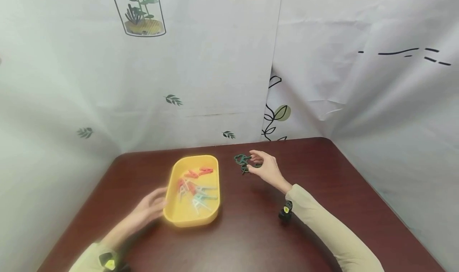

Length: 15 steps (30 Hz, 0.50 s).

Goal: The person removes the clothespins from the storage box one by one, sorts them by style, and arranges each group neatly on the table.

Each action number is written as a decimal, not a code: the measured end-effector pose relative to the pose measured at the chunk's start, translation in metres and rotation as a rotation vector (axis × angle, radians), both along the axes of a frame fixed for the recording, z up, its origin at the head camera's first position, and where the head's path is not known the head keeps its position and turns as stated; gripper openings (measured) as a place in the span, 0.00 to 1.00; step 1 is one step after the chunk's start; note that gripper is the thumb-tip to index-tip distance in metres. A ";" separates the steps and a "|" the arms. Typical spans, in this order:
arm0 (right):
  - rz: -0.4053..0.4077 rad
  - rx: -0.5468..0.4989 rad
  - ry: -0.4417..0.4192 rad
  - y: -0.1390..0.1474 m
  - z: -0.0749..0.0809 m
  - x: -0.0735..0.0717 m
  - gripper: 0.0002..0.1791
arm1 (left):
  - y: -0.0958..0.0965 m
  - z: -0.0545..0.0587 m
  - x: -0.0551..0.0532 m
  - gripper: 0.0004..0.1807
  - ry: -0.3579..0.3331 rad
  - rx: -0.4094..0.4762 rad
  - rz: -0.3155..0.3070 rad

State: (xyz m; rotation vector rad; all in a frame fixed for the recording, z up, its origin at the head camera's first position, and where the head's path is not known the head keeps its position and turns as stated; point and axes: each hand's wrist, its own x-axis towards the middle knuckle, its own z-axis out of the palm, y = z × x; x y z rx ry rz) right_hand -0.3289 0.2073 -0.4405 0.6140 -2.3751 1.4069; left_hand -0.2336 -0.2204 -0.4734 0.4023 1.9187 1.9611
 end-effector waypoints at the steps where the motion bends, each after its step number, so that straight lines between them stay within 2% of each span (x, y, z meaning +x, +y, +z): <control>1: -0.021 -0.004 0.000 0.003 0.000 0.001 0.28 | 0.000 0.000 0.000 0.36 0.000 0.001 -0.001; 7: -0.146 0.021 -0.013 0.019 -0.001 0.007 0.28 | 0.000 0.000 0.000 0.36 -0.005 -0.001 0.000; 15: -0.268 0.031 -0.075 0.044 -0.015 0.000 0.28 | 0.000 0.002 0.001 0.36 -0.020 -0.003 0.007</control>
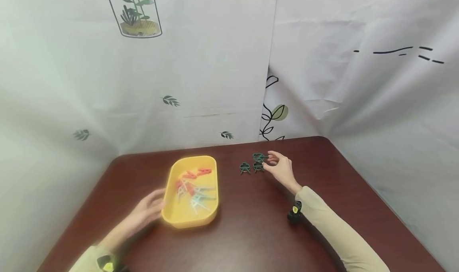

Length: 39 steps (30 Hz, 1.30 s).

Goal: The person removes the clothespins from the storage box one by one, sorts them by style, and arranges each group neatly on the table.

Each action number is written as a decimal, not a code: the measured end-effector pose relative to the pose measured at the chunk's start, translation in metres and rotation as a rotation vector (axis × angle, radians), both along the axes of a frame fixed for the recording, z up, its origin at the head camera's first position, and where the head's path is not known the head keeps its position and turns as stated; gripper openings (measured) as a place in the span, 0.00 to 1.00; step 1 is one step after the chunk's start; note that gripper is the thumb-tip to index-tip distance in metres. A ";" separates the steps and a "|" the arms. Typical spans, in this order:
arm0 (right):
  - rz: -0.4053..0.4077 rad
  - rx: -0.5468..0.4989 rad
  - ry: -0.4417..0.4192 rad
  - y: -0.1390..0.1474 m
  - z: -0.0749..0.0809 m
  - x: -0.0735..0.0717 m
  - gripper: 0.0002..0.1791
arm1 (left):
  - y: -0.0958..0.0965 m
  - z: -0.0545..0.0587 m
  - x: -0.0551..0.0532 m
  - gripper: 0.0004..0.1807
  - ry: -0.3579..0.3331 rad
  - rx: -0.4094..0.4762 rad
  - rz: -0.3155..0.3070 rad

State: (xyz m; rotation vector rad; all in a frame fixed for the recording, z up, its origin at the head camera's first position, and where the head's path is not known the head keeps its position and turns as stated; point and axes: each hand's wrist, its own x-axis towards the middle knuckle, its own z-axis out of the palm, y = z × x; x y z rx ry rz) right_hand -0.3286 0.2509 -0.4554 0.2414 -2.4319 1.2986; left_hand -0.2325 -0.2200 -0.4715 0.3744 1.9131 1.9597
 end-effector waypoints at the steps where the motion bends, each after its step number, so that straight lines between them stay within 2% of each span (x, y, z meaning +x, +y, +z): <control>1: -0.014 -0.002 -0.013 0.003 -0.002 -0.001 0.28 | 0.000 0.000 0.000 0.37 -0.002 0.000 0.000; 6: -0.061 0.006 -0.061 0.013 -0.008 -0.004 0.29 | 0.001 0.003 0.001 0.36 -0.004 0.001 -0.003; 12: -0.096 0.051 -0.080 0.019 -0.011 -0.005 0.30 | 0.001 0.003 0.001 0.36 0.000 0.006 -0.008; 25: -0.171 0.152 -0.154 0.018 -0.019 -0.007 0.29 | 0.001 0.001 0.001 0.37 -0.010 0.000 -0.003; 30: -0.182 0.207 -0.211 0.011 -0.018 -0.006 0.30 | 0.001 0.001 0.002 0.37 -0.012 0.003 -0.003; 39: -0.198 0.288 -0.263 0.007 -0.013 -0.006 0.30 | 0.001 0.002 0.004 0.37 -0.008 -0.008 0.004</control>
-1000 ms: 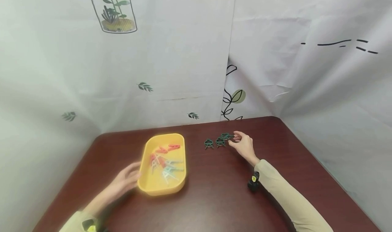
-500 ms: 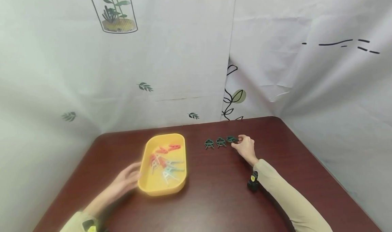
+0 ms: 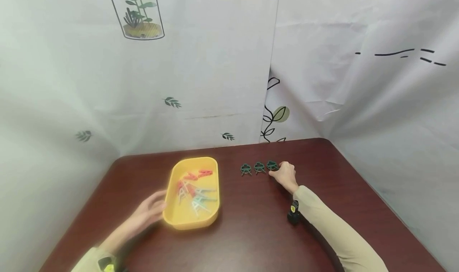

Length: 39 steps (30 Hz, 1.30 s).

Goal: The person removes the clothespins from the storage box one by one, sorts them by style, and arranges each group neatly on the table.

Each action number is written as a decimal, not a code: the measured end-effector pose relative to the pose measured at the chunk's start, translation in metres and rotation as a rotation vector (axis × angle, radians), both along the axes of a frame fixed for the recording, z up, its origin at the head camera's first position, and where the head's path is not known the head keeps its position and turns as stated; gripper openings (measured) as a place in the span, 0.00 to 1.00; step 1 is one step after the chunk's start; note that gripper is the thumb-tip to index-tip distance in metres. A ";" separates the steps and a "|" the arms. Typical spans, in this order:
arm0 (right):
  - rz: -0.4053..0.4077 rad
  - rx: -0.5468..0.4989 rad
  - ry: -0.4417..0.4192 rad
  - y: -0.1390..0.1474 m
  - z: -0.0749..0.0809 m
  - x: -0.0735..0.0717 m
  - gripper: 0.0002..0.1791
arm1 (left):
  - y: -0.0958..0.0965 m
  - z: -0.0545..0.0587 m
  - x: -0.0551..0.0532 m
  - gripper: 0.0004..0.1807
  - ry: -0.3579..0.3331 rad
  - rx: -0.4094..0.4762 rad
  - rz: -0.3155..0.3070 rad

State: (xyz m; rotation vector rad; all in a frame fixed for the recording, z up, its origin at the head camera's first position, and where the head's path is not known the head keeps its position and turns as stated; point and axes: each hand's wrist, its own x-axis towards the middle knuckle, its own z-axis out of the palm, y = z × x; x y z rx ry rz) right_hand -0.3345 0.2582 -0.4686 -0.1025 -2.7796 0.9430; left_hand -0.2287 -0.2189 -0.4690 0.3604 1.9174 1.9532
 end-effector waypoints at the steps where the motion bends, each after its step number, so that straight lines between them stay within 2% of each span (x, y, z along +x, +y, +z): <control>1: -0.001 0.002 -0.005 0.000 0.000 0.000 0.30 | 0.000 0.000 0.000 0.37 0.000 -0.001 0.001; 7: 0.019 -0.028 0.007 0.002 0.001 0.001 0.35 | -0.001 -0.002 0.000 0.37 0.002 0.004 -0.006; 12: 0.061 -0.084 0.072 0.001 0.007 0.001 0.35 | -0.002 -0.002 -0.002 0.36 0.011 0.014 -0.008; 17: 0.149 -0.148 0.152 -0.006 0.012 0.001 0.30 | -0.002 -0.003 -0.003 0.36 0.018 0.023 -0.006; 22: 0.299 -0.259 0.247 -0.019 0.018 0.006 0.24 | -0.003 -0.004 -0.002 0.36 0.016 0.027 -0.009; 24: 0.358 -0.252 0.288 -0.025 0.020 0.008 0.23 | -0.003 -0.005 -0.002 0.36 0.017 0.027 -0.012; 29: 0.448 -0.118 0.372 -0.038 0.023 0.011 0.24 | -0.003 -0.006 -0.002 0.35 0.015 0.018 -0.001; 34: 0.542 -0.088 0.358 -0.052 0.029 0.012 0.24 | -0.002 -0.005 -0.003 0.35 0.031 0.019 -0.001; 39: 0.648 -0.155 0.271 -0.069 0.032 0.013 0.24 | 0.000 -0.003 -0.001 0.36 0.035 0.026 -0.007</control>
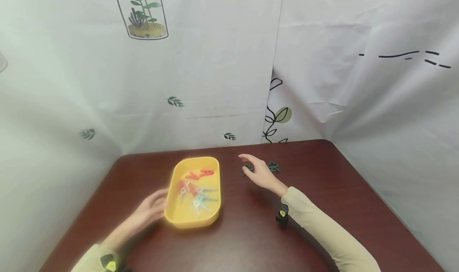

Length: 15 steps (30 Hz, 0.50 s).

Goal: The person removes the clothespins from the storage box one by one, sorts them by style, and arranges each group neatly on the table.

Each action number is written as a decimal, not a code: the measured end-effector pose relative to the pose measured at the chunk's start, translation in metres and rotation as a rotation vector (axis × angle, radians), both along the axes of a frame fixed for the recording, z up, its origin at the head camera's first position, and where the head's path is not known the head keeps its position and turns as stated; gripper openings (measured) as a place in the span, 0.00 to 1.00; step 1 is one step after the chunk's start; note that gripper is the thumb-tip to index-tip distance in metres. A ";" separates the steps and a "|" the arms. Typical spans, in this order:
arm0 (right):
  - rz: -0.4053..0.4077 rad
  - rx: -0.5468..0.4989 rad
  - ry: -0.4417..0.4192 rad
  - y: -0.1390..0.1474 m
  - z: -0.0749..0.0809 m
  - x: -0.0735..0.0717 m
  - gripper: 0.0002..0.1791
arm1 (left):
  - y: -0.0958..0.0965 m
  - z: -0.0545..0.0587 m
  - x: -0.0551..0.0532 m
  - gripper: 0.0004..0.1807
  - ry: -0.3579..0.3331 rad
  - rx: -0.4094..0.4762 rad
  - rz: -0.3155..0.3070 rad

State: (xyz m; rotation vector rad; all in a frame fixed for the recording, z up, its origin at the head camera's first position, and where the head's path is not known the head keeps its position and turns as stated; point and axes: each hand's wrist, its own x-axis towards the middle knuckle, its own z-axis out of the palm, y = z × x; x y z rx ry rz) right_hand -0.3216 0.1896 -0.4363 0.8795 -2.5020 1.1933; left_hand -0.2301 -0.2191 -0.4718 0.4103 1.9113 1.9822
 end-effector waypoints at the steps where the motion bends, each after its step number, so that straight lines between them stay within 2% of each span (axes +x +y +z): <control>1: 0.021 -0.003 -0.022 -0.003 0.000 0.000 0.23 | 0.000 0.000 0.000 0.36 -0.002 0.001 0.001; 6: 0.110 -0.001 -0.100 -0.020 0.003 -0.001 0.22 | 0.000 0.000 0.000 0.35 -0.006 0.008 0.005; 15: 0.240 0.061 -0.155 -0.049 0.009 -0.004 0.29 | 0.000 -0.002 0.000 0.36 -0.010 0.024 -0.002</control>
